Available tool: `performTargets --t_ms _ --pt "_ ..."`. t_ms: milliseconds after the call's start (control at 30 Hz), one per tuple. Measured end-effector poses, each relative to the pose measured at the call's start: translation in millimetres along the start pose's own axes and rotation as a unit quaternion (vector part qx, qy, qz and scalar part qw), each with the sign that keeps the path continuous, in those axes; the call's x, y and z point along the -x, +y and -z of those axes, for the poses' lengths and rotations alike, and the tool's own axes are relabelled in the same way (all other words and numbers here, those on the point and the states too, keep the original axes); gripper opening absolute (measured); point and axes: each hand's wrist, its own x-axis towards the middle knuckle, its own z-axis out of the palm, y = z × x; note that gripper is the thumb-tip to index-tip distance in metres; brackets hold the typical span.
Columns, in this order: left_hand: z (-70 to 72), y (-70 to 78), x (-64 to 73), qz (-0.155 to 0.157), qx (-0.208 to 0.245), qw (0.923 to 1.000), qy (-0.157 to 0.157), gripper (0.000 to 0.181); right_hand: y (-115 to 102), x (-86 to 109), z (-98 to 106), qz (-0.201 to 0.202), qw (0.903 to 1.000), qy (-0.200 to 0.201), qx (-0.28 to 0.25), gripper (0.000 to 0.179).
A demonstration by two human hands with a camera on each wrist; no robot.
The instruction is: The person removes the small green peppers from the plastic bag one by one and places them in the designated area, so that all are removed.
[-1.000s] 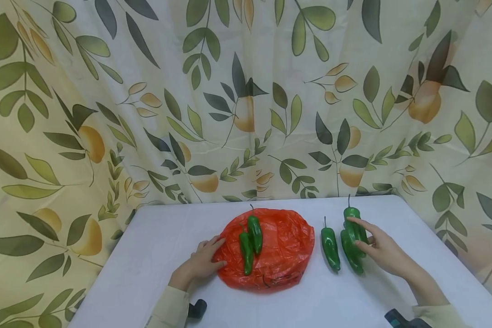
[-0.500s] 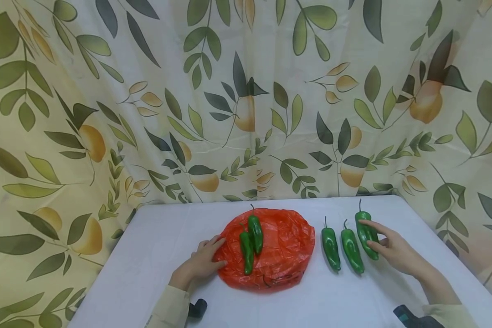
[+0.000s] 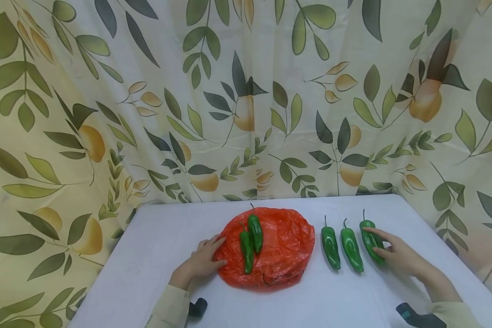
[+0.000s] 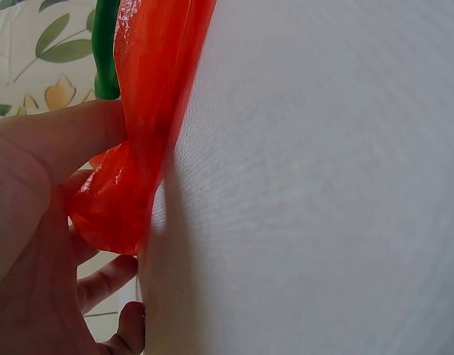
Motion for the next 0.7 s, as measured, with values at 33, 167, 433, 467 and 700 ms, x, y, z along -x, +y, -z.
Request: performTargets --t_ms 33,167,433,467,700 --pt "-0.1 -0.3 -0.1 -0.001 0.0 1.0 0.0 0.074 2.0 -0.7 -1.0 -0.001 1.0 -0.002 0.002 0.06" --pt "0.8 0.7 0.6 0.001 0.004 1.0 -0.001 0.074 7.6 -1.4 -4.6 0.003 1.0 -0.002 -0.002 0.06" --pt "1.2 2.1 2.4 0.006 0.006 1.0 -0.001 0.075 9.7 0.5 -7.1 0.017 0.9998 -0.002 -0.008 0.058" --pt "1.1 2.0 2.6 0.007 0.006 1.0 0.0 0.075 9.3 0.5 -7.2 0.016 0.9998 -0.003 -0.007 0.057" --pt "0.3 0.6 0.2 0.003 0.001 1.0 0.0 0.073 5.7 0.5 -7.3 0.01 0.9999 -0.009 0.003 0.06"
